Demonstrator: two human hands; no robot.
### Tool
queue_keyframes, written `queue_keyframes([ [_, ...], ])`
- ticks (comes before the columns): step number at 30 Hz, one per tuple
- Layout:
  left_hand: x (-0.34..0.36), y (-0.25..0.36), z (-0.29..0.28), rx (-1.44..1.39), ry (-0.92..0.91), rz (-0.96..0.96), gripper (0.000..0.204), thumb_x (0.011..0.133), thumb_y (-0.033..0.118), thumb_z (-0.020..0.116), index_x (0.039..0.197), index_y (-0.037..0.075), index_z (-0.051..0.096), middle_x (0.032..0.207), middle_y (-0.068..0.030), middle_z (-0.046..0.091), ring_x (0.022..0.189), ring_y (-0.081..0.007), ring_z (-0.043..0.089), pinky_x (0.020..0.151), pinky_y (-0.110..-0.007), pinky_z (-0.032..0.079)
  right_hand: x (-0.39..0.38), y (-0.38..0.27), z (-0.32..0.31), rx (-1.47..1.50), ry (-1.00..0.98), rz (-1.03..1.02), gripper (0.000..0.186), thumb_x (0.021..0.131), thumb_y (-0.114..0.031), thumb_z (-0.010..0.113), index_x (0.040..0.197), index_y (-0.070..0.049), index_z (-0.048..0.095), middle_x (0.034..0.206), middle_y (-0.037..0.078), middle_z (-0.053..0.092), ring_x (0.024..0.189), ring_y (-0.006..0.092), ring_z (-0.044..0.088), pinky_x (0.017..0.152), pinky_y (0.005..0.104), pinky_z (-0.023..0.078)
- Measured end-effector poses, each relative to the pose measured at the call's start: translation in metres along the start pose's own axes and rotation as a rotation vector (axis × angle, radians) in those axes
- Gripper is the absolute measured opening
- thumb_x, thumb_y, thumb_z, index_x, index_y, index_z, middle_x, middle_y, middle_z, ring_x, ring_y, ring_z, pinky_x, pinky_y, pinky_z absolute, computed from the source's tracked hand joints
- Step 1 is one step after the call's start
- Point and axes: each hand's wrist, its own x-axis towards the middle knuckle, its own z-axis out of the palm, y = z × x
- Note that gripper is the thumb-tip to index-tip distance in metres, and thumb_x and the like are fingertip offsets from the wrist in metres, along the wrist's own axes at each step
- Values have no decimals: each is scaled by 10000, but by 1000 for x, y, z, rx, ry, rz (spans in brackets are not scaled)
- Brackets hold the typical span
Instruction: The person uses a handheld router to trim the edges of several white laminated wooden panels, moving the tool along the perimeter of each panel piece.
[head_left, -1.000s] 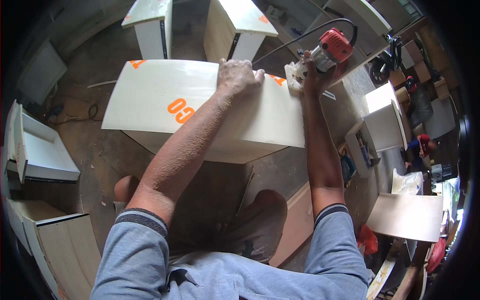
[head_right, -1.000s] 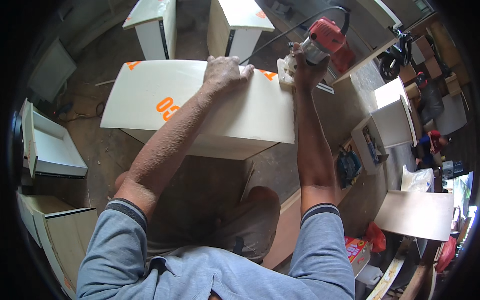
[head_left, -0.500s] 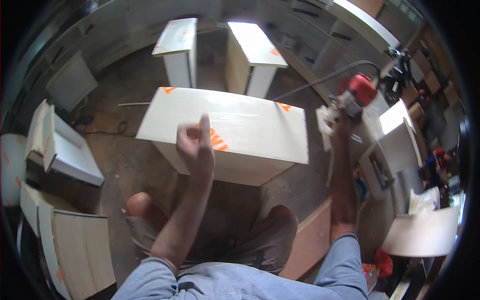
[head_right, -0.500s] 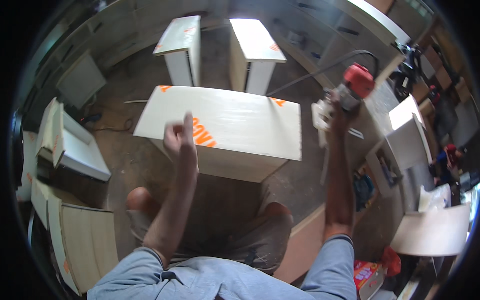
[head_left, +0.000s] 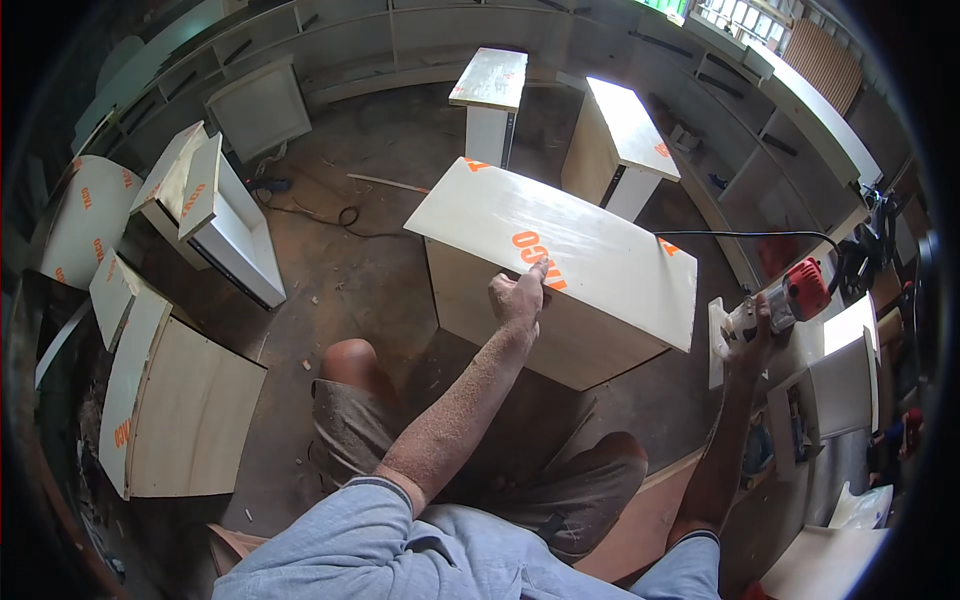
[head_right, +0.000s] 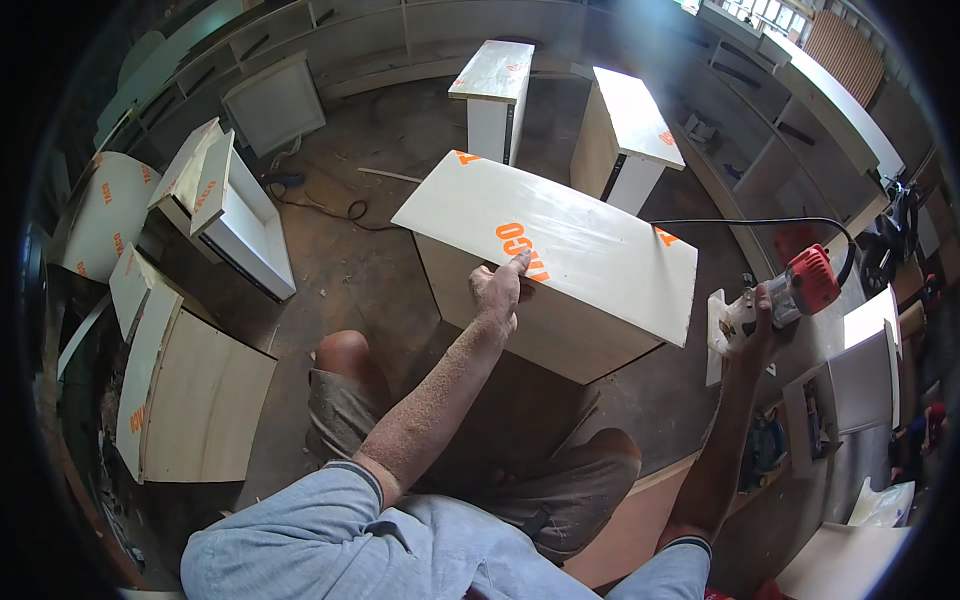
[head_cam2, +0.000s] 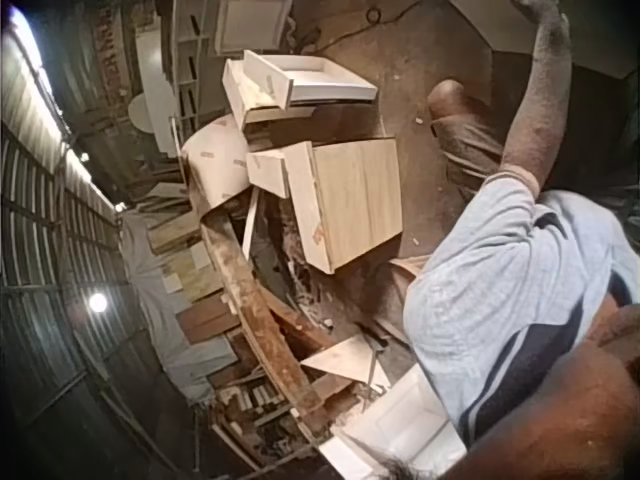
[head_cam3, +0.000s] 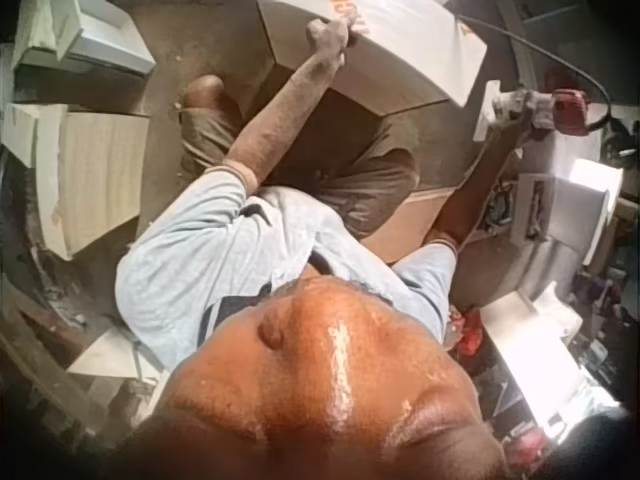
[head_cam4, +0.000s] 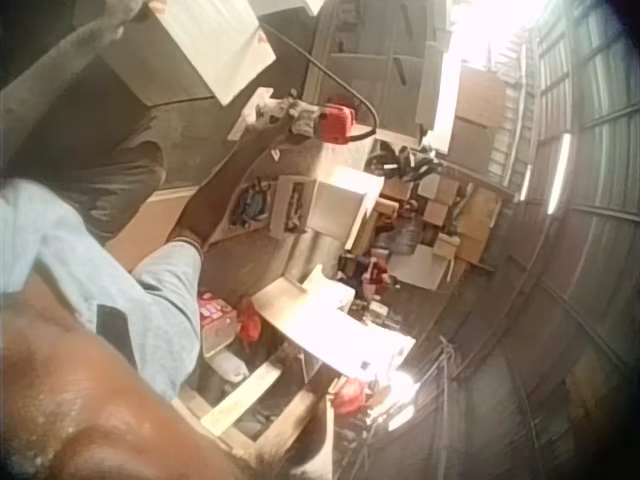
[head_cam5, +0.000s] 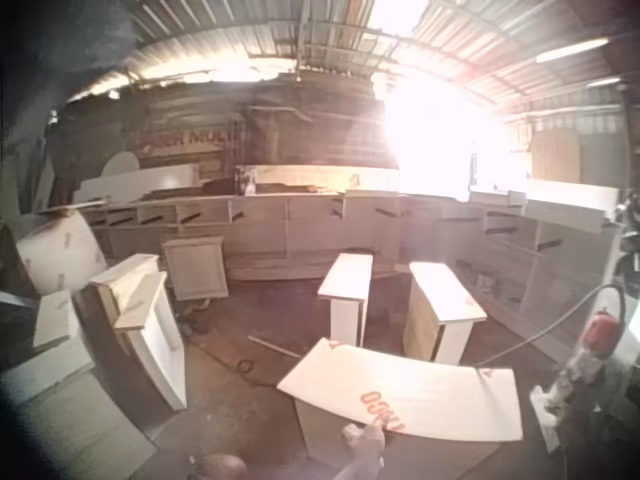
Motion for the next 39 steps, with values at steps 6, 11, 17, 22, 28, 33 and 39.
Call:
queue_keyframes([
  [6, 44, -2, -61, -151, -256, 258, 237, 842, 176, 750, 687, 117, 579, 614, 13, 544, 437, -67, 422, 413, -251, 301, -28, -24, 4, 0, -17, 51, 471, 817, -206, 734, 1197, 19, 570, 1070, 89, 606, 908, 185, 608, 784, 352, 505],
  [11, 83, 64, -145, -2, -288, 164, 231, 864, 191, 705, 686, 111, 582, 639, 37, 548, 513, -64, 482, 481, -262, 374, -38, -23, 2, 47, -105, 95, 452, 816, -176, 750, 1183, 18, 572, 1041, 80, 619, 890, 173, 606, 782, 341, 498],
  [17, 71, 97, -212, 138, -310, 113, 242, 898, 218, 678, 999, 4, 627, 915, -73, 667, 761, -132, 638, 708, -270, 520, -76, -42, 29, 137, -280, 147, 433, 816, -203, 770, 1143, 16, 590, 978, 67, 644, 823, 146, 618, 748, 298, 495],
  [22, 65, 105, -213, 441, -102, 158, 495, 951, 441, 608, 998, -51, 643, 862, -85, 648, 746, -124, 600, 668, -283, 489, -94, -51, 58, 165, -415, 255, 427, 795, -224, 787, 1096, 21, 609, 934, 62, 654, 823, 144, 619, 759, 302, 493],
  [28, 38, 85, -175, 935, 9, 443, 600, 932, 561, 603, 763, -14, 616, 655, -55, 561, 630, -113, 501, 586, -311, 433, -101, -63, 80, 139, -471, 221, 466, 781, -214, 795, 1124, 20, 582, 948, 76, 664, 822, 152, 631, 773, 308, 500],
  [33, 28, 85, -213, 676, 1, 382, 576, 941, 549, 600, 741, 9, 579, 668, 5, 519, 635, -84, 455, 587, -284, 415, -102, -64, 85, 256, -530, 255, 463, 776, -178, 796, 1129, 15, 566, 960, 81, 661, 828, 147, 633, 766, 301, 504],
  [39, -9, 94, -256, 596, 135, 480, 679, 941, 615, 539, 986, -47, 679, 773, -32, 594, 737, -81, 510, 683, -262, 435, -99, -75, 86, 324, -551, 238, 471, 769, -134, 800, 1140, 6, 545, 934, 67, 654, 809, 140, 631, 759, 299, 506],
])
